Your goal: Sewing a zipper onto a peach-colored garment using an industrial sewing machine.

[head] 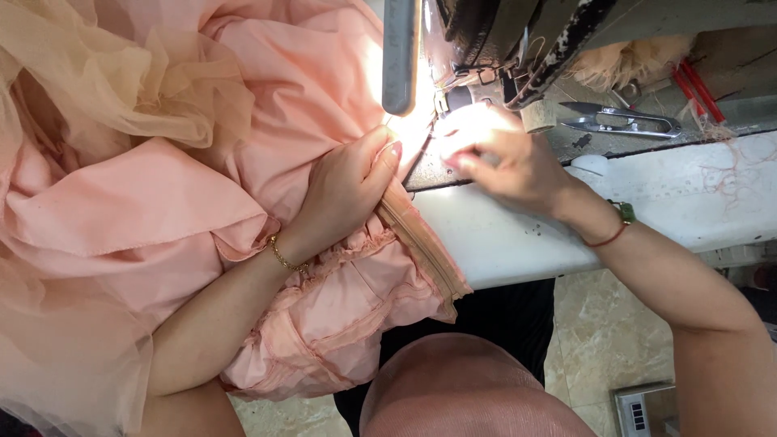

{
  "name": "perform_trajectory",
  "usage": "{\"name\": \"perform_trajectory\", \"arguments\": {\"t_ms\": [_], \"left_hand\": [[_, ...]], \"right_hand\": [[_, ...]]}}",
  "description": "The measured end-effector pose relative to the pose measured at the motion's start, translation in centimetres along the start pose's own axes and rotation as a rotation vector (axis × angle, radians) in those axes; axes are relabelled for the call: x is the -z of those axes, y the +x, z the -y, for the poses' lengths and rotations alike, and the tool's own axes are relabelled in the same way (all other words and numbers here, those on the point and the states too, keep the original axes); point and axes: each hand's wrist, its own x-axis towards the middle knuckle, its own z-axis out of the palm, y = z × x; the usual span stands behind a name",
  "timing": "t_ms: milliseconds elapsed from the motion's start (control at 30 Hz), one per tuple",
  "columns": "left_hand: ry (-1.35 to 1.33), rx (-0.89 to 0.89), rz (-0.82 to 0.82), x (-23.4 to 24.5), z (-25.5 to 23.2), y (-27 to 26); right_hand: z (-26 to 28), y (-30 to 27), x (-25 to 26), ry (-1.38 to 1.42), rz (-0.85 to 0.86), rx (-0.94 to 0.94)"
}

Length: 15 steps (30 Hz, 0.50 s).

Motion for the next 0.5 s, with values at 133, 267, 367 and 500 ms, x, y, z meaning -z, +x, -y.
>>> {"name": "perform_trajectory", "arguments": {"t_ms": [133,267,367,500], "left_hand": [[-0.017,-0.001,-0.019,0.3,-0.4,0.0],[-0.001,-0.011,-0.032,0.3,-0.7,0.0],[0.024,-0.035,-0.054,0.4,-0.9,-0.1],[0.033,-0.044,-0.054,0.3,-1.1,-0.1]], "right_hand": [[-1.3,-0.2,-0.4,0.098,0.117,0.192],[-0.9,0.9,-0.8,0.064,0.005,0.039],[-1.0,1.1,-1.8,0.013,-0.031,0.044],[0.3,1.8,-1.7,0.049,-0.014,-0.018]]}}
